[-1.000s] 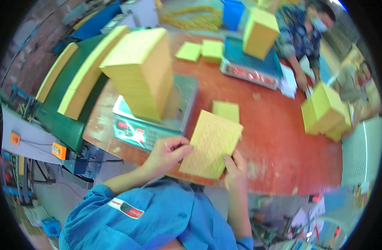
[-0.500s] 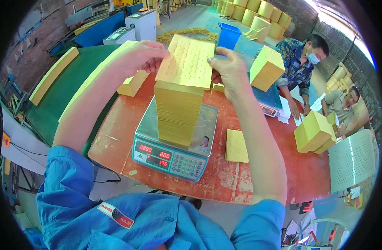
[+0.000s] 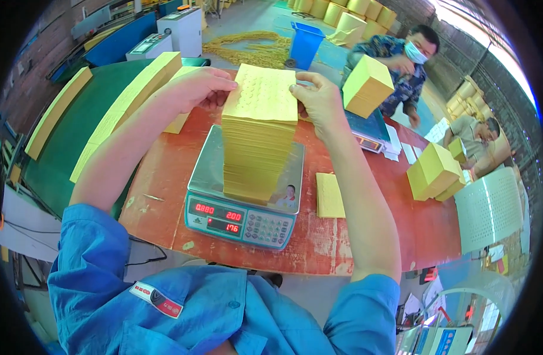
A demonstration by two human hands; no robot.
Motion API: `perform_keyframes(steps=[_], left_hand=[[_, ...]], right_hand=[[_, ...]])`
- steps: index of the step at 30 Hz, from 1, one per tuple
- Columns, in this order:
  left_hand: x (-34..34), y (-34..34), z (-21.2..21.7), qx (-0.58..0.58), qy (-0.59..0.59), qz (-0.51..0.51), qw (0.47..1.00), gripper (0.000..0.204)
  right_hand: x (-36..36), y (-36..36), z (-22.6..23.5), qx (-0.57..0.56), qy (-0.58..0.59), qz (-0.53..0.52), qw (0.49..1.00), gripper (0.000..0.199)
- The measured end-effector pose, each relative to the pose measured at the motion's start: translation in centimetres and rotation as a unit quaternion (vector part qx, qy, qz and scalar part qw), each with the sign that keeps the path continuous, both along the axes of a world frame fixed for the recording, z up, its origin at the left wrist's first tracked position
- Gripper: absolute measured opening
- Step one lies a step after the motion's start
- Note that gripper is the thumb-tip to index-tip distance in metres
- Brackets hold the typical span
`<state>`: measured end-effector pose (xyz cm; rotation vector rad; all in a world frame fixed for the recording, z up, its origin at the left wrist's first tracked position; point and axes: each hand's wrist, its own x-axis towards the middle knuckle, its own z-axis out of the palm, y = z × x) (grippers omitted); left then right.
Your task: Weighing and counting stacks of yellow paper on a digital scale and placing them on a conveyor belt.
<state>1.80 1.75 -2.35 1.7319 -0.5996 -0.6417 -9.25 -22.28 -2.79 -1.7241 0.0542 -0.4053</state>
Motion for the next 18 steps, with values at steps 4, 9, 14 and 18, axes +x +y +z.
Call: perform_keyframes(steps=[4, 9, 14, 18], left_hand=[[-0.3, -0.3, 0.1, 0.029, -0.02, 0.007, 0.999, 0.021], [-1.0, -0.7, 0.3, 0.047, -0.031, 0.02, 0.998, 0.021], [-2.0, -0.6, -0.1, 0.036, -0.039, 0.056, 0.997, 0.022], [-2.3, -0.7, -0.6, 0.028, -0.046, 0.062, 0.997, 0.022]], right_hand=[[0.0, -0.8, -0.8, -0.035, 0.0, -0.001, 0.999, 0.035], [0.1, -0.9, -1.9, -0.044, -0.035, -0.02, 0.998, 0.029], [-0.2, -0.2, -2.2, -0.184, -0.053, -0.091, 0.977, 0.029], [-0.4, 0.0, -2.6, -0.206, -0.086, -0.101, 0.97, 0.028]])
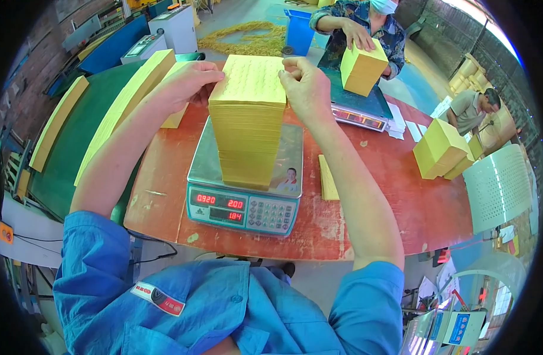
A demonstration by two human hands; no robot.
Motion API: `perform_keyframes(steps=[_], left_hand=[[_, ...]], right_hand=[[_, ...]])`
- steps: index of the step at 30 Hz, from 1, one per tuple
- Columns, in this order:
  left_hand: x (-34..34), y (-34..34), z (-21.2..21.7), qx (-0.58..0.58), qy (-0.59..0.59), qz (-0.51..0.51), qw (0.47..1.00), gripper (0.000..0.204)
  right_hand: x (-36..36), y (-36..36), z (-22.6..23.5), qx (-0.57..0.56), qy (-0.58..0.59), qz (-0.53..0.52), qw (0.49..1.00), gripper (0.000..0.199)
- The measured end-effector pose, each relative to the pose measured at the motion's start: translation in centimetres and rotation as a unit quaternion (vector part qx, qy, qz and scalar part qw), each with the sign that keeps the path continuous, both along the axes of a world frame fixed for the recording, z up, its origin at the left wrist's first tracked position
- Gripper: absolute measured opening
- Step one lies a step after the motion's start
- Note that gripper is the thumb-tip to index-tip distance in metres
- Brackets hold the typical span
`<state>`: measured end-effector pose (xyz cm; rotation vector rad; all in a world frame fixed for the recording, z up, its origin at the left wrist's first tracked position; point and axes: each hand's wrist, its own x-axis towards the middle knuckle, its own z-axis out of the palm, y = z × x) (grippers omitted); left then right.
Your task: Weighing and counting stacks of yellow paper on a digital scale and placing them on a conveyor belt.
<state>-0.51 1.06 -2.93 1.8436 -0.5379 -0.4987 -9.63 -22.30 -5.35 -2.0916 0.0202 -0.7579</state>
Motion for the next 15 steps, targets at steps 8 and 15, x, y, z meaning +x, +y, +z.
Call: perform_keyframes(steps=[8, 15], left_hand=[[-1.1, 0.1, -0.3, 0.028, -0.064, 0.041, 0.997, 0.026], [-2.7, 1.0, -3.6, -0.073, -0.144, 0.107, 0.981, 0.025]], right_hand=[[-0.5, 0.7, 0.0, -0.058, -0.041, -0.026, 0.997, 0.021], [-0.8, 0.9, -0.8, -0.072, -0.051, -0.031, 0.996, 0.02]])
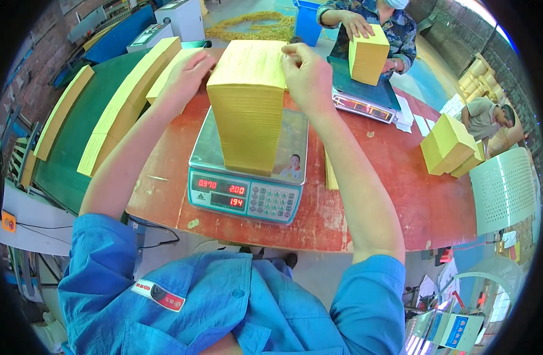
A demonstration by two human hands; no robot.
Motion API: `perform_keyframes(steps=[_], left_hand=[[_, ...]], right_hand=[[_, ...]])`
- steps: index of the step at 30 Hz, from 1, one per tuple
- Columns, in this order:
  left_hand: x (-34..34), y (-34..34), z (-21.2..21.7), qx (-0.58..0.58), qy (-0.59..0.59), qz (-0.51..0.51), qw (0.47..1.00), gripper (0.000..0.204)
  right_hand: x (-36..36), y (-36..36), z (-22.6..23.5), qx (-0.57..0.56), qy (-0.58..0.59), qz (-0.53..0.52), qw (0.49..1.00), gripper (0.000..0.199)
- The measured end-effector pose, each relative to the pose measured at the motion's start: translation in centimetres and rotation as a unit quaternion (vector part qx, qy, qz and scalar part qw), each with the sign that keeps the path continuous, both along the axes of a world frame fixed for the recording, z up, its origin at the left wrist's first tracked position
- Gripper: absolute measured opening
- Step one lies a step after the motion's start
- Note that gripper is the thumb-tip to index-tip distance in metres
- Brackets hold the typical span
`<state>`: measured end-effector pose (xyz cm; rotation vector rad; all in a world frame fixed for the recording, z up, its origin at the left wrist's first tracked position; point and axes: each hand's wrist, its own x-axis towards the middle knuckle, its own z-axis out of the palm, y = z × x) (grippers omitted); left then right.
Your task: Weighing and counting stacks of yellow paper on a digital scale and placing them on a conveyor belt.
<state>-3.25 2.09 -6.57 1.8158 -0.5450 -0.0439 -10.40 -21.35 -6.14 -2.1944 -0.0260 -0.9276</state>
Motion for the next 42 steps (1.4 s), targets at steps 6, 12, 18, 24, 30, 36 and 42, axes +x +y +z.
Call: perform_keyframes(steps=[6, 12, 18, 24, 30, 36, 42], left_hand=[[-3.5, 9.4, -9.8, -0.078, 0.056, 0.16, 0.982, 0.022], [-12.0, 23.5, -23.3, -0.029, 0.221, 0.337, 0.915, 0.02], [-16.2, 24.9, -23.4, -0.057, 0.288, 0.383, 0.876, 0.013], [-15.6, 23.5, -21.8, -0.096, 0.271, 0.325, 0.901, 0.015], [-14.7, 22.9, -20.1, -0.094, 0.266, 0.297, 0.912, 0.018], [-10.0, 18.4, -14.6, -0.069, 0.215, 0.209, 0.952, 0.02], [-4.6, 10.9, -6.6, -0.153, 0.237, 0.088, 0.955, 0.045]], right_hand=[[-4.0, -5.7, -3.6, 0.192, -0.004, 0.0, 0.981, 0.021], [-11.3, -11.3, -13.3, 0.281, 0.132, -0.064, 0.949, 0.023], [-12.1, -11.3, -17.2, 0.361, 0.141, -0.059, 0.92, 0.022], [-10.1, -8.4, -15.9, 0.36, 0.127, 0.009, 0.924, 0.021], [-9.8, -7.8, -15.7, 0.365, 0.125, 0.025, 0.922, 0.022], [-9.1, -7.4, -15.4, 0.376, 0.131, 0.022, 0.917, 0.022], [-6.2, -6.6, -15.2, 0.384, 0.1, 0.031, 0.917, 0.024]])
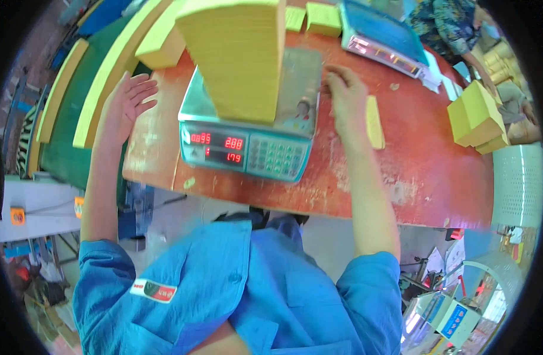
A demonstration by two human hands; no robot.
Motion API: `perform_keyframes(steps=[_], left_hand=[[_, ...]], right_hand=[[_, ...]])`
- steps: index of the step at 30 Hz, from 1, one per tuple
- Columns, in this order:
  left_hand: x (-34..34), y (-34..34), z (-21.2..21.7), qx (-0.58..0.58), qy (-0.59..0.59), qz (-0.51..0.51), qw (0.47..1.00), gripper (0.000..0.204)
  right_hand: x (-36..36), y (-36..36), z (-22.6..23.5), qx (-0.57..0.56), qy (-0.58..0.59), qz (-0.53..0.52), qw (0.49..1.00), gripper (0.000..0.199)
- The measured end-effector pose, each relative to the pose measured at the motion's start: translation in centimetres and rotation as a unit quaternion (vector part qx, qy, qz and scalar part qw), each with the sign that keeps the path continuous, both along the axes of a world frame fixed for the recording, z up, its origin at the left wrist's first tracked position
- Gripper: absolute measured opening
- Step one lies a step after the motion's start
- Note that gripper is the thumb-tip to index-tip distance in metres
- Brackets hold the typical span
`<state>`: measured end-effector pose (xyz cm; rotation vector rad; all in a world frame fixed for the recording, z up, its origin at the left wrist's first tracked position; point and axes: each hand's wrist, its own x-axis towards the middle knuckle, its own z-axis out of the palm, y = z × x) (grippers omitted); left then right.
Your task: Weighing and counting stacks of yellow paper on a digital scale and placing them on a conveyor belt.
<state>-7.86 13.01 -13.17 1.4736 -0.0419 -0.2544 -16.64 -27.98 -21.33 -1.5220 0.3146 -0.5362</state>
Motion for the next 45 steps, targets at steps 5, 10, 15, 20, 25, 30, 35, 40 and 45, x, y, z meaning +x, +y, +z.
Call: perform_keyframes(steps=[5, 10, 15, 20, 25, 30, 35, 40, 45], left_hand=[[6.7, -8.3, 6.5, -0.01, 0.001, -0.05, 0.999, 0.068], [6.4, -15.1, 8.4, 0.118, 0.037, -0.183, 0.975, 0.06], [4.3, -12.4, 10.0, 0.127, 0.108, -0.224, 0.96, 0.051], [3.8, -11.8, 9.4, 0.111, 0.134, -0.281, 0.944, 0.048], [5.0, -9.0, 7.9, 0.055, 0.124, -0.238, 0.962, 0.05], [2.8, -11.8, 7.3, 0.033, 0.121, -0.306, 0.944, 0.053], [-2.0, -15.0, 6.6, -0.02, 0.114, -0.288, 0.951, 0.055], [-7.2, -25.4, 5.3, -0.058, 0.075, -0.243, 0.965, 0.061], [-8.7, -42.0, -1.1, -0.138, 0.148, -0.29, 0.935, 0.058]], right_hand=[[7.5, 2.7, 0.1, 0.096, -0.024, 0.035, 0.995, 0.033], [9.8, 5.8, -1.9, 0.039, -0.07, 0.069, 0.994, 0.044], [3.4, 7.3, 0.5, -0.043, 0.013, 0.107, 0.993, 0.049], [-5.7, 8.6, -1.1, -0.14, -0.073, -0.069, 0.985, 0.033], [-10.8, 15.3, -4.8, 0.214, 0.149, 0.181, 0.948, 0.041], [-8.9, 15.0, -6.4, 0.518, 0.022, 0.291, 0.804, 0.043], [-13.6, 8.9, -3.7, 0.417, 0.066, 0.202, 0.884, 0.042], [-17.4, -4.3, -1.3, 0.374, 0.072, 0.11, 0.918, 0.05], [-20.2, -22.0, -4.0, 0.366, 0.064, 0.054, 0.927, 0.042]])
